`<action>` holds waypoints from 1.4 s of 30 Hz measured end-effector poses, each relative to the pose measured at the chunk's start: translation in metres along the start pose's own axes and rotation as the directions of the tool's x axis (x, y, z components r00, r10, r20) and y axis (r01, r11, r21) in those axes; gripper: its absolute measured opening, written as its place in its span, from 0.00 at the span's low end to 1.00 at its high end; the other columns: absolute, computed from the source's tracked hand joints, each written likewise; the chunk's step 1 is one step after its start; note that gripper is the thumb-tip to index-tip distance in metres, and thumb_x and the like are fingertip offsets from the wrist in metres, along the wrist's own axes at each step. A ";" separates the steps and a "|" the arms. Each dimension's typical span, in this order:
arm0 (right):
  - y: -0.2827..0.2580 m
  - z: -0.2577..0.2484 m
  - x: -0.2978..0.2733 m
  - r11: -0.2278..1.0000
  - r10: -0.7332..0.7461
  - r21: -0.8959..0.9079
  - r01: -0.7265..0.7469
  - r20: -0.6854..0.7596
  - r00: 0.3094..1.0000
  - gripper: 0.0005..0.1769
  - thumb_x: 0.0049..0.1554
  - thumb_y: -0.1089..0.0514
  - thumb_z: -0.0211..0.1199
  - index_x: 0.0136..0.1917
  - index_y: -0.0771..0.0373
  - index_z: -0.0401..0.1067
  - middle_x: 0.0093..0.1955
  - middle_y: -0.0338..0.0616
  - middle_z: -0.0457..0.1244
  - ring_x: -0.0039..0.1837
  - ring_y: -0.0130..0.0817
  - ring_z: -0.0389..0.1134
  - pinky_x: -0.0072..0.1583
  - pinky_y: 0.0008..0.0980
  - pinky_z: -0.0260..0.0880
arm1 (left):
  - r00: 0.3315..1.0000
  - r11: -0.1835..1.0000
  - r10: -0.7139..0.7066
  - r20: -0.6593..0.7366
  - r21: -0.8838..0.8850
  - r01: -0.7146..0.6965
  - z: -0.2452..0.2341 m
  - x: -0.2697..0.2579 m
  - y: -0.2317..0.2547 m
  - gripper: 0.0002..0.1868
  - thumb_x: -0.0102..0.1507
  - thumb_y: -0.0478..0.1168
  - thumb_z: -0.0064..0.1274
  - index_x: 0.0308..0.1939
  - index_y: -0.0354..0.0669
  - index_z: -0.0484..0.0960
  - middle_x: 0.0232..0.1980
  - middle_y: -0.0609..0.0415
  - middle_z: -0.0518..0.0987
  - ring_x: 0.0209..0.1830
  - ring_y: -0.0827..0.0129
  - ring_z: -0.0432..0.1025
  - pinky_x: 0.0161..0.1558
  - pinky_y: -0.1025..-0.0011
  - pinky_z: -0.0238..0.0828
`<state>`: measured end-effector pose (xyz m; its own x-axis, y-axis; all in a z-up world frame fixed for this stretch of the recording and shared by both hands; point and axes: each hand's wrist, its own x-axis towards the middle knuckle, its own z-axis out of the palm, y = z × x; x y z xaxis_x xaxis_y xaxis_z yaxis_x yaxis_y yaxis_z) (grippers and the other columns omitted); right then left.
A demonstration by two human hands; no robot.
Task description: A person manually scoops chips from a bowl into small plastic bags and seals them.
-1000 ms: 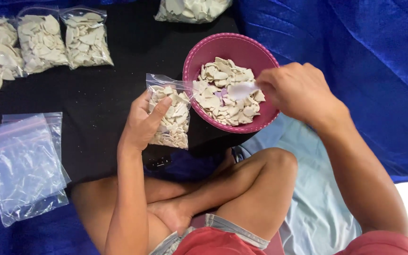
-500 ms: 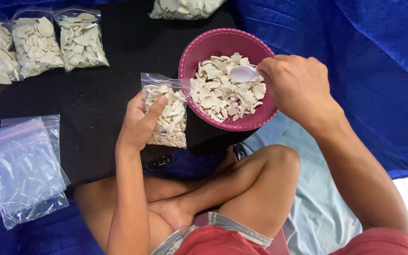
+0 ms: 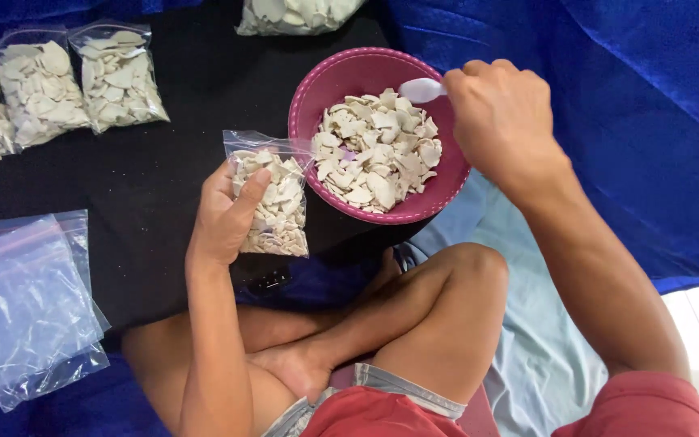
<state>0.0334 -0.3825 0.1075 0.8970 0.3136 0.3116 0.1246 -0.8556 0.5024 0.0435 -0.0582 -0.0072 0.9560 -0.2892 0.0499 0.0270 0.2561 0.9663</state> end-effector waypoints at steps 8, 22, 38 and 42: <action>-0.018 -0.013 0.004 0.961 -0.081 0.277 -0.004 0.294 0.953 0.10 0.54 0.64 0.57 0.42 0.52 0.76 0.36 0.37 0.67 0.41 0.43 0.72 0.40 0.44 0.73 | 0.998 0.994 0.058 -0.036 0.097 -0.054 0.010 -0.004 0.013 0.09 0.69 0.44 0.54 0.45 0.42 0.80 0.36 0.57 0.80 0.39 0.75 0.73 0.50 0.67 0.77; -0.043 0.081 0.024 0.859 0.052 0.451 -0.243 0.396 0.917 0.12 0.53 0.60 0.58 0.49 0.56 0.79 0.40 0.48 0.69 0.44 0.58 0.74 0.46 0.57 0.75 | 0.995 0.994 0.079 -0.060 0.079 -0.074 0.008 -0.004 0.011 0.07 0.68 0.43 0.55 0.43 0.43 0.79 0.33 0.61 0.77 0.37 0.78 0.72 0.46 0.69 0.77; -0.040 -0.056 0.032 0.402 -0.006 0.825 -0.397 0.436 0.900 0.17 0.61 0.62 0.54 0.59 0.68 0.77 0.43 0.57 0.71 0.48 0.47 0.71 0.54 0.48 0.69 | 0.986 0.985 0.165 -0.023 0.058 -0.164 -0.001 -0.003 -0.009 0.07 0.66 0.40 0.59 0.44 0.41 0.83 0.39 0.55 0.83 0.44 0.76 0.72 0.53 0.66 0.74; -0.054 -0.069 0.044 0.425 -0.078 0.836 -0.347 0.416 0.906 0.15 0.60 0.62 0.56 0.57 0.66 0.78 0.40 0.54 0.72 0.44 0.49 0.73 0.53 0.49 0.70 | 0.987 0.984 0.162 0.008 0.071 -0.162 -0.005 -0.001 -0.017 0.09 0.65 0.41 0.61 0.46 0.42 0.85 0.41 0.55 0.84 0.45 0.77 0.72 0.55 0.65 0.73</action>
<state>0.0370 -0.2942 0.1497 0.9793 0.1797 -0.0926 0.0962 -0.8169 -0.5688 0.0431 -0.0575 -0.0250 0.9454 -0.2514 0.2075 -0.1490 0.2331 0.9610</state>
